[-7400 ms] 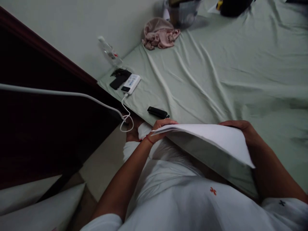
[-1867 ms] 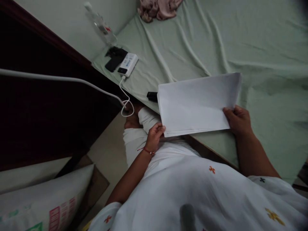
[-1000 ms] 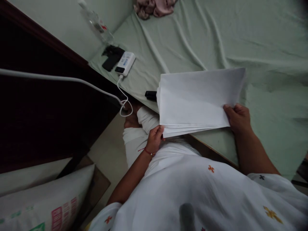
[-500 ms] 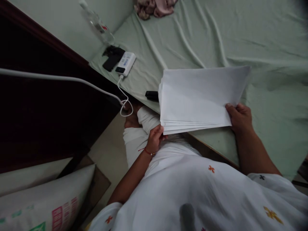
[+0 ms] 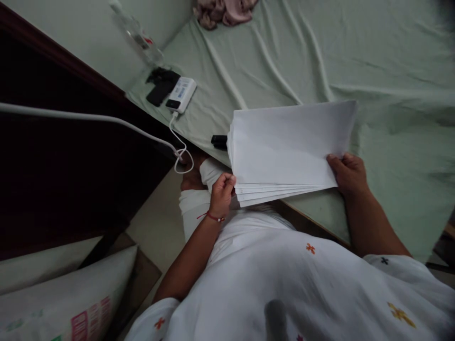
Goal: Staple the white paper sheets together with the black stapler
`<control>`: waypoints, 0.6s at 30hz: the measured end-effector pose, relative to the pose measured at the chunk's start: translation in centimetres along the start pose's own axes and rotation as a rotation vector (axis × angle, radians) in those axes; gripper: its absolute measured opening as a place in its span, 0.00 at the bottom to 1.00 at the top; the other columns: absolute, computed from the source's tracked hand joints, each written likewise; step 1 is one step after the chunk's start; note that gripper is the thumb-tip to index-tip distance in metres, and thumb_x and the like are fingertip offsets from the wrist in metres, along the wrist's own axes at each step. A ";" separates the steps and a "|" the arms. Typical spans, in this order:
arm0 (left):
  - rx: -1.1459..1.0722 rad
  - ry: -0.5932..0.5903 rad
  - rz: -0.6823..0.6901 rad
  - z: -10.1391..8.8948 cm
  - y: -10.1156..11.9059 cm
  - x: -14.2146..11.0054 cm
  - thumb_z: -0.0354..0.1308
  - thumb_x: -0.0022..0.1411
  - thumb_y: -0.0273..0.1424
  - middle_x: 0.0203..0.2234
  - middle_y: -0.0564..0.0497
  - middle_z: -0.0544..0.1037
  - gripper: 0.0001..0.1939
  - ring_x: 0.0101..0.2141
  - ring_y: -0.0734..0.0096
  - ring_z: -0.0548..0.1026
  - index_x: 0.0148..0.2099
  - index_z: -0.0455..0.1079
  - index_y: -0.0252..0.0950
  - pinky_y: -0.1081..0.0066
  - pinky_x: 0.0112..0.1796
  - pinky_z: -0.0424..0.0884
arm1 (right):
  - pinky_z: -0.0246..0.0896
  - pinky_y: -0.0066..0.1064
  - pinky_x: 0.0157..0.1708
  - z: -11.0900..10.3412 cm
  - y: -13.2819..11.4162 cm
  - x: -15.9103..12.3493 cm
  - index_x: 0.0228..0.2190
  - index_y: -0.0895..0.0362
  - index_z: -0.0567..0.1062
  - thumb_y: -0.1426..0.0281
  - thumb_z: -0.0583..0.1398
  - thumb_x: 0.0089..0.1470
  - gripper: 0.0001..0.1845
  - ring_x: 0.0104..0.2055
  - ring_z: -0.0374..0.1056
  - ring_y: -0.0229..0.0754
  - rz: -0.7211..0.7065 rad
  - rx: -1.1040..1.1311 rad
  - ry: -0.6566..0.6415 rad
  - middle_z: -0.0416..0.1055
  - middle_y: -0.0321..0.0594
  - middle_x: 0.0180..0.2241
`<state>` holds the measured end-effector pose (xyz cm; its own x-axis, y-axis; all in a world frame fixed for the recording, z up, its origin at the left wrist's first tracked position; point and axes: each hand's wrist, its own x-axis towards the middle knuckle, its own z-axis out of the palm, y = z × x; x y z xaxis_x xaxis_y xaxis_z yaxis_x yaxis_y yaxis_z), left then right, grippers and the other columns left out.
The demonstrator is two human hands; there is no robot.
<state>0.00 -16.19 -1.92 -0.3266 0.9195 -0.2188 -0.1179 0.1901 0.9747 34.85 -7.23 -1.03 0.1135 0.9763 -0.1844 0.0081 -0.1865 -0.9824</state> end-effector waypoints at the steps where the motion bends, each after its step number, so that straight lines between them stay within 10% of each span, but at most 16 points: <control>1: -0.002 -0.001 -0.004 0.0 0.0 -0.1 0.74 0.56 0.52 0.20 0.60 0.61 0.27 0.22 0.77 0.59 0.30 0.66 0.38 0.75 0.23 0.57 | 0.58 0.31 0.17 0.0 0.0 0.0 0.26 0.48 0.80 0.46 0.77 0.41 0.23 0.20 0.62 0.38 0.002 0.000 -0.006 0.72 0.33 0.22; 18: 0.012 -0.021 -0.056 0.4 0.2 0.4 0.76 0.51 0.58 0.19 0.59 0.60 0.34 0.23 0.78 0.57 0.25 0.63 0.37 0.76 0.23 0.56 | 0.55 0.32 0.18 0.0 -0.2 -0.2 0.26 0.49 0.80 0.47 0.78 0.41 0.22 0.21 0.61 0.39 0.034 -0.007 -0.009 0.73 0.34 0.23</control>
<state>0.25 -15.61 -1.85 -0.2997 0.9145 -0.2718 -0.1241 0.2451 0.9615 34.84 -7.44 -0.80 0.1050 0.9704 -0.2176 0.0112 -0.2199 -0.9754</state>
